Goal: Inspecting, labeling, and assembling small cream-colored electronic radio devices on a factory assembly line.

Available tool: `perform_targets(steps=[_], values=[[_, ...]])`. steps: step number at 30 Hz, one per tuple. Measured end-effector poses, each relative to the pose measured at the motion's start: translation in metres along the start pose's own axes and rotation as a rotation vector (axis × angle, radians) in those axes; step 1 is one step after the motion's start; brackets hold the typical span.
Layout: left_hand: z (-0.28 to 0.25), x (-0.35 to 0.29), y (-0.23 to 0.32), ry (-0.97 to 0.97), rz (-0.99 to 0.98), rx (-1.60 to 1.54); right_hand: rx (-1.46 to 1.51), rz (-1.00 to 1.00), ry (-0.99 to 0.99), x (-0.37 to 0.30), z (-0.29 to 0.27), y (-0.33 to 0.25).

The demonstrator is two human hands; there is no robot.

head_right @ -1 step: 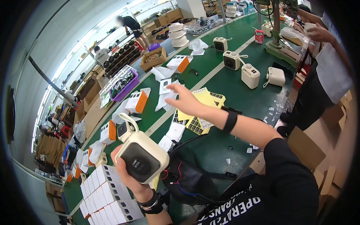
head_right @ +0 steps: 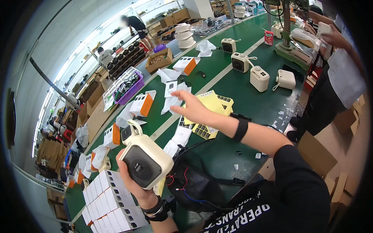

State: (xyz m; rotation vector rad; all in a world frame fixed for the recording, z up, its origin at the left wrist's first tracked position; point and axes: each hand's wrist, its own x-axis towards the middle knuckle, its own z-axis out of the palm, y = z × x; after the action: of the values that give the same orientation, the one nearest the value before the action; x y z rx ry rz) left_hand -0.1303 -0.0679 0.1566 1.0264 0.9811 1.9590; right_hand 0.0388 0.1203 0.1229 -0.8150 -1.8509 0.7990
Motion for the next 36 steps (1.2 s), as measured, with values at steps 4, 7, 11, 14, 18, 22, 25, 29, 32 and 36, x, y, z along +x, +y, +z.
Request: perform_targets(steps=[4,7,11,14,18,22,25,29,32,36], values=[[-0.006,0.001,-0.005,0.128,-0.163,-0.231,0.200,-0.001,-0.126,-0.040,0.005,-0.033],[0.005,-0.002,0.002,0.084,-0.065,-0.141,0.429,0.127,-0.246,-0.062,0.009,-0.055],[0.007,-0.005,0.007,0.019,0.010,-0.036,0.591,0.190,-0.228,-0.081,0.011,-0.078],[0.009,-0.006,0.008,0.031,0.037,-0.046,0.523,-0.082,0.031,-0.088,0.016,-0.095],[0.006,-0.009,0.010,0.050,0.070,-0.018,0.118,-0.493,0.126,-0.093,0.017,-0.128],[0.004,-0.012,0.012,0.071,0.147,0.054,0.114,-0.618,0.151,-0.094,0.039,-0.141],[0.001,-0.015,0.013,0.088,0.186,0.093,0.092,-0.607,0.188,-0.097,0.049,-0.141],[-0.003,-0.018,0.016,0.119,0.252,0.150,0.105,-0.577,0.165,-0.102,0.057,-0.145],[-0.003,-0.019,0.018,0.134,0.304,0.200,0.055,-0.585,0.195,-0.103,0.061,-0.145],[-0.005,-0.020,0.019,0.140,0.323,0.224,-0.020,-0.604,0.144,-0.105,0.059,-0.145]])
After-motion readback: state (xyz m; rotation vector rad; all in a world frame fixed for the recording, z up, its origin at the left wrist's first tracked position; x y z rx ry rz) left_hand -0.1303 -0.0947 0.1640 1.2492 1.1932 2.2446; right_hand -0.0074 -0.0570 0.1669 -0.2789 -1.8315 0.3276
